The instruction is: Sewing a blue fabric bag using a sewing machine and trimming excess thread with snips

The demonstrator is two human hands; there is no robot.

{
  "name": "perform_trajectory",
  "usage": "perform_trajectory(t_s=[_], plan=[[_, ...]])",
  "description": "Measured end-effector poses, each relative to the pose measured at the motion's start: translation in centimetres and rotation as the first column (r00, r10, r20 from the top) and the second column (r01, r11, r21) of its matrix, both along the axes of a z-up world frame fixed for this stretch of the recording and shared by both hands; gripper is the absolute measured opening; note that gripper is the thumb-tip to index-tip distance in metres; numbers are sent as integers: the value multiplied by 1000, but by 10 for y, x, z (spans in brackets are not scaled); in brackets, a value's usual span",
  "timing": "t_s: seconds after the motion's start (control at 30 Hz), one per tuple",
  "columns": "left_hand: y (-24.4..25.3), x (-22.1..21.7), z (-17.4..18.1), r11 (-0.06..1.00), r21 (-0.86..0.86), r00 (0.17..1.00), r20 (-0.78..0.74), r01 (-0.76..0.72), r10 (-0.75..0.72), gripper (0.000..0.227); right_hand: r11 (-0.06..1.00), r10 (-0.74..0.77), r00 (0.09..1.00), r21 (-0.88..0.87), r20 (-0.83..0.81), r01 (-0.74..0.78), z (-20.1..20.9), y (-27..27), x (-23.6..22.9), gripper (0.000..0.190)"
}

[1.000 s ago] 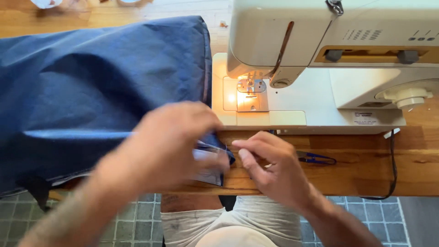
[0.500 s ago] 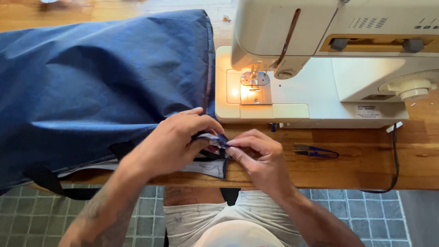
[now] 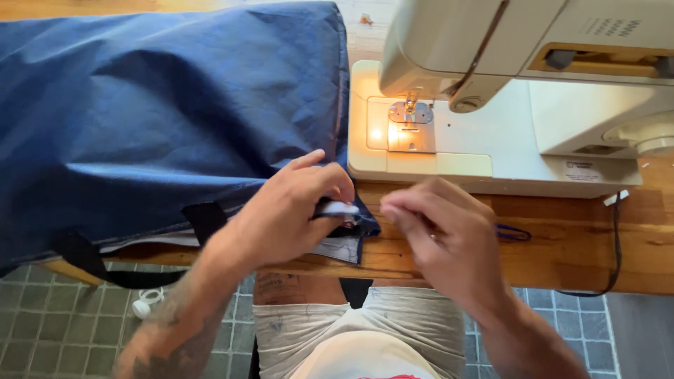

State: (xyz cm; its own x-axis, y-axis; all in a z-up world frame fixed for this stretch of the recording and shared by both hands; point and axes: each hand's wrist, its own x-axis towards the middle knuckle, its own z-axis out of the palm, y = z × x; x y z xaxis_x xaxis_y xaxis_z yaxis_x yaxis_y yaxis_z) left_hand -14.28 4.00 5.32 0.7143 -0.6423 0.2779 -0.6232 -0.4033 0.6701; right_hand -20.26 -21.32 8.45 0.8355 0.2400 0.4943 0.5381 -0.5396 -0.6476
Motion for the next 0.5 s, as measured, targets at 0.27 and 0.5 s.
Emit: perform_trajectory(t_s=[0.27,0.5], plan=[[-14,-67,-10,968,-212,736,634,-130,238,19,992,123,977,-10,175,-123,-17,13,-55,4],[-10,-96,-31,961,-196,474,839,-197,268,9,963,256,953,50,164,-267,-31,-14,-71,6]])
